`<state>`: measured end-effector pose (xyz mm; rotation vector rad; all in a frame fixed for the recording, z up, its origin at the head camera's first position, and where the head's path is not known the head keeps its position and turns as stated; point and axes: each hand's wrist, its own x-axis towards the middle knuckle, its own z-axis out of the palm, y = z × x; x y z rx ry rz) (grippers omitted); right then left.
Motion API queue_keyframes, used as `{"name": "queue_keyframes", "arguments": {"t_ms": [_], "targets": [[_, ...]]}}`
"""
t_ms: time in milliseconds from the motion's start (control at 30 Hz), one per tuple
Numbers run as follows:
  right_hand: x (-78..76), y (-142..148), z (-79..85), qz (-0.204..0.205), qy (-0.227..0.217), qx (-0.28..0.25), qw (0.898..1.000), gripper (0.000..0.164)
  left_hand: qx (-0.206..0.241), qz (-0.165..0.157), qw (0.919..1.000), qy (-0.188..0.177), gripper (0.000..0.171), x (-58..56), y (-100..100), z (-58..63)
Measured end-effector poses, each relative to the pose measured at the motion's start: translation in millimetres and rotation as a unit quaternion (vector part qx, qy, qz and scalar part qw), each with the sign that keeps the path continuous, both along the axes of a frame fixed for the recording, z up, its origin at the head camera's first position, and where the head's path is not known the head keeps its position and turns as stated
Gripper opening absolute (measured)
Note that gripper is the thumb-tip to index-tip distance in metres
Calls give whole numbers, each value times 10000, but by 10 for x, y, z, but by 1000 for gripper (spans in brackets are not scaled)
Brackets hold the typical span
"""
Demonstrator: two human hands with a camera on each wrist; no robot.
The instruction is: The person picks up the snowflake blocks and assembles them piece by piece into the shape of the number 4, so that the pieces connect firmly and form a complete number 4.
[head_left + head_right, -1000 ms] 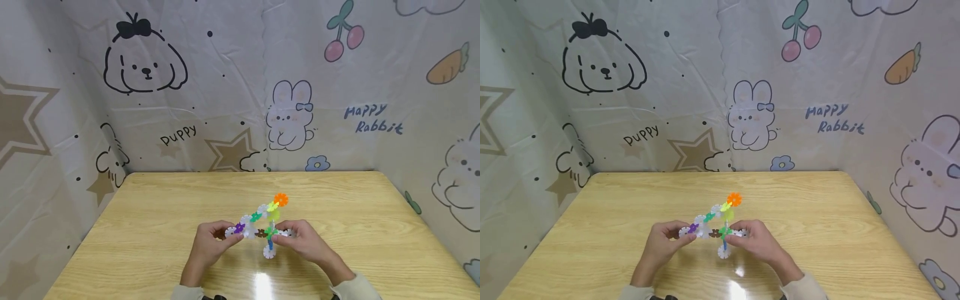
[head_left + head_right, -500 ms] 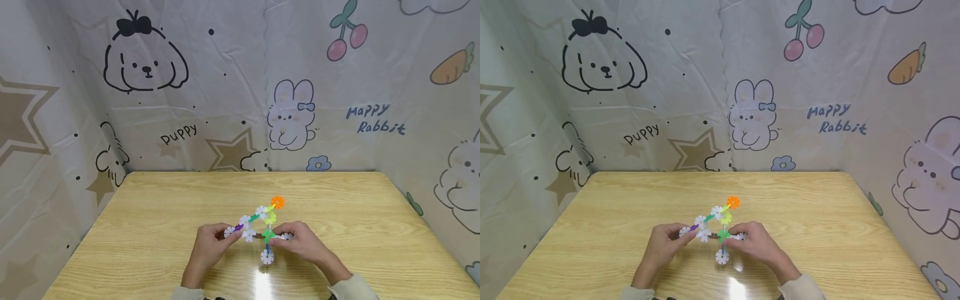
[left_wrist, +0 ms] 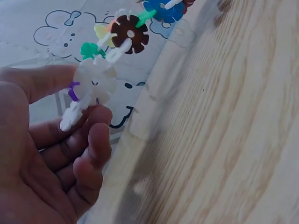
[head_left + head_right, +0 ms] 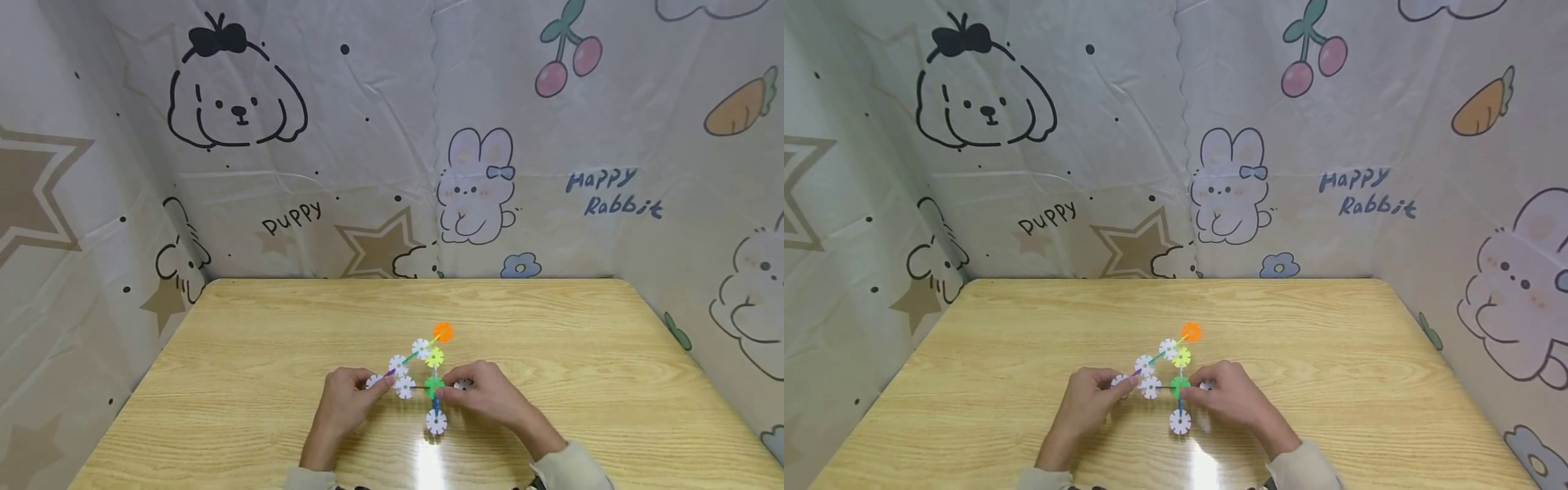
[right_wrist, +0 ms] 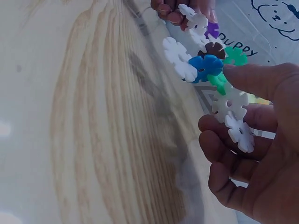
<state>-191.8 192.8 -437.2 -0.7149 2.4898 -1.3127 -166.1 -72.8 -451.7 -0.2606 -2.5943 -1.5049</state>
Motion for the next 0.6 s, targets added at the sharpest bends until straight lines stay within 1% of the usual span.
{"name": "queue_keyframes", "arguments": {"t_ms": [200,400,600], "targets": [[-9,-20,-62,14,226,191,9996,19,-42,246,9987,-450,54,-6,22,-9],[-8,-41,-124,76,378,291,9988,17,-294,529,9956,-714,51,-12,60,-20],[-16,-61,-161,116,530,394,9977,15,-492,694,9912,-1018,52,-11,81,-24]]}}
